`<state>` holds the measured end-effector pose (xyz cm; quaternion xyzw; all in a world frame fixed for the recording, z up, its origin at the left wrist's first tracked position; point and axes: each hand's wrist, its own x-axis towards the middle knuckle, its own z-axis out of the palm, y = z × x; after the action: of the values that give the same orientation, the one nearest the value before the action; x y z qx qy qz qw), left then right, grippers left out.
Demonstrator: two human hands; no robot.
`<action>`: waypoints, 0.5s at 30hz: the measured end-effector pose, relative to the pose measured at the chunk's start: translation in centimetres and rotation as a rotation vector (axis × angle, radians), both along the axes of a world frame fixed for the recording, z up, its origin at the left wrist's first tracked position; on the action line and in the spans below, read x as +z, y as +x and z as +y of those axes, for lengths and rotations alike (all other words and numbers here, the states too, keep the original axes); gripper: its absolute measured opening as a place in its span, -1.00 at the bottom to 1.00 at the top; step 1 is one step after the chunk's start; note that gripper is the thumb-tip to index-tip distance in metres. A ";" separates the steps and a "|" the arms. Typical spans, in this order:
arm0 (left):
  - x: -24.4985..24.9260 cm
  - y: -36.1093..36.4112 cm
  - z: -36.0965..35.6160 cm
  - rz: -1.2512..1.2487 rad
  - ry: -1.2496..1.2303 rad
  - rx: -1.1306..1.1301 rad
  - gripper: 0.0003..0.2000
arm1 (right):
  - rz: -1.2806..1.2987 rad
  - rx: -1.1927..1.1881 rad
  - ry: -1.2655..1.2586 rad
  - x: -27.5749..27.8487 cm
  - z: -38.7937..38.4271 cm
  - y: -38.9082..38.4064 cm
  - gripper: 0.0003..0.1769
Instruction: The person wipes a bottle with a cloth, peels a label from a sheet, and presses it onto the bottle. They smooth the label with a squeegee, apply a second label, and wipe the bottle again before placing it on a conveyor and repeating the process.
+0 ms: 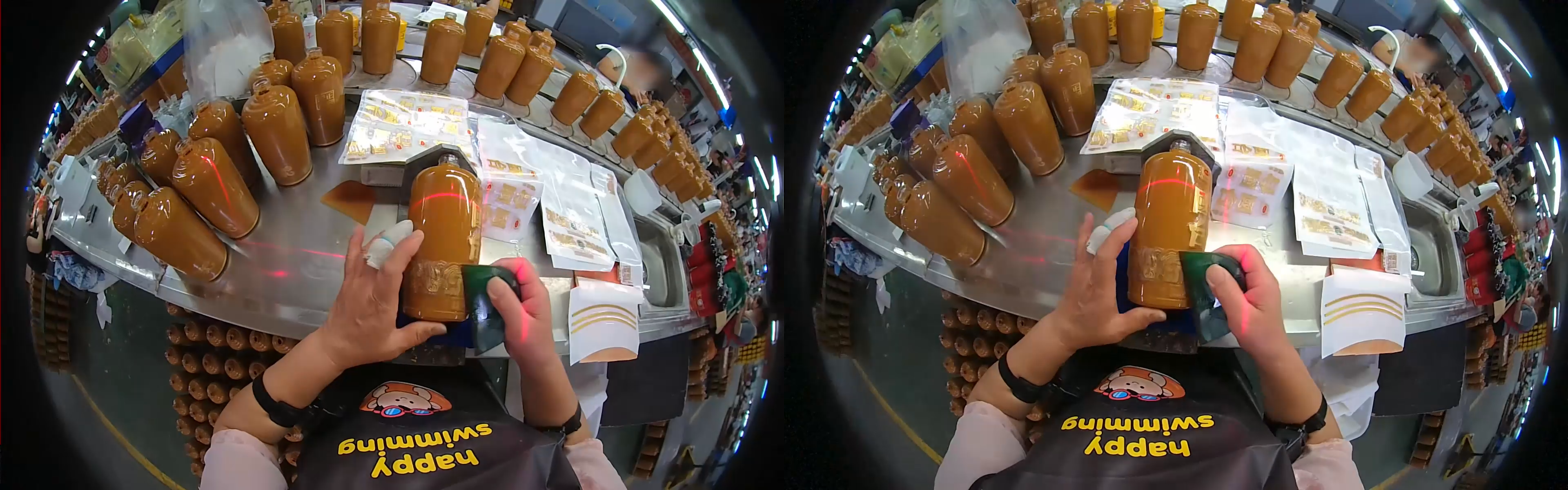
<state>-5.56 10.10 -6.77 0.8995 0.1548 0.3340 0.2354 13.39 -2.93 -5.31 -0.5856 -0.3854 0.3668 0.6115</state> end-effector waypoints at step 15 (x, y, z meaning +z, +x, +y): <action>-1.1 1.7 -0.6 -0.317 -0.341 0.040 -0.48 | -0.088 -0.043 -0.064 -1.0 0.3 0.0 -0.82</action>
<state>-3.86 9.46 -7.88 0.7796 0.1880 0.4447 0.3988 13.34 -2.66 -6.31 -0.6284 -0.3874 0.3396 0.5828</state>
